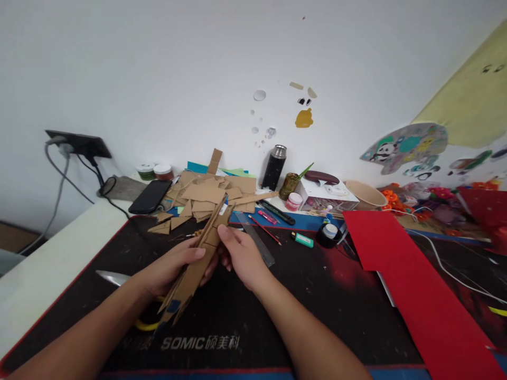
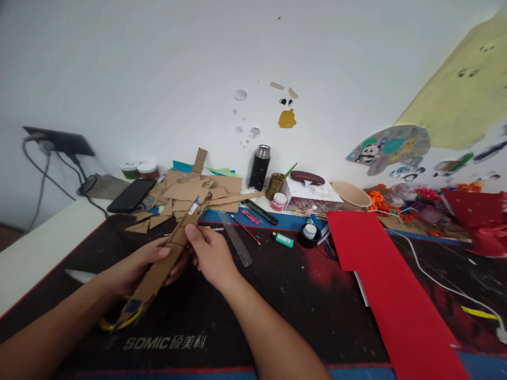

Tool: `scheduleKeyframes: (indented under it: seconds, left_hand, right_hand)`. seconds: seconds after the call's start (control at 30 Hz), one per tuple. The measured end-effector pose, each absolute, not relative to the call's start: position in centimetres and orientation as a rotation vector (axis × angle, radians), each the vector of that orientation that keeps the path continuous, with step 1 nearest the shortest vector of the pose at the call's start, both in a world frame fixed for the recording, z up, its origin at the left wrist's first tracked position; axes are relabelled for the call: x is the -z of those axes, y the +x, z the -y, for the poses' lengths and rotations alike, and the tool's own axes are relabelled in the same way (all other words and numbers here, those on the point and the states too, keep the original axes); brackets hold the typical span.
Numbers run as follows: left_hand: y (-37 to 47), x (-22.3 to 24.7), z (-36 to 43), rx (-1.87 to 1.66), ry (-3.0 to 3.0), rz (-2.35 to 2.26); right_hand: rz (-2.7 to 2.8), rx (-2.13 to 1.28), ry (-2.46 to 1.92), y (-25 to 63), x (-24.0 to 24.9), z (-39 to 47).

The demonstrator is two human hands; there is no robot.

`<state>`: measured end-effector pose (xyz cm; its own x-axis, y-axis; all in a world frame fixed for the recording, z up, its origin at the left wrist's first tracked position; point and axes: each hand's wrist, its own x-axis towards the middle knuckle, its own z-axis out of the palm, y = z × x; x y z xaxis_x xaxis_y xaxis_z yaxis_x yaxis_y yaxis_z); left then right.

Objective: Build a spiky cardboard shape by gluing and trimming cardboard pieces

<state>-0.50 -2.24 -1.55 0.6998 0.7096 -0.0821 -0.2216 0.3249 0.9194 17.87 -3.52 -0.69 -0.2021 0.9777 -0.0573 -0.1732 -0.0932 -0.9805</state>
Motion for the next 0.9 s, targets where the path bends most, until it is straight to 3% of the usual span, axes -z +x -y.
scheduleKeyframes:
  seconds: [0.9]
  left_hand:
    - [-0.05,1.09,2.33,-0.687,1.076,-0.491]
  right_hand:
    - [1.205,-1.494,-1.039,18.16,0.43,3.62]
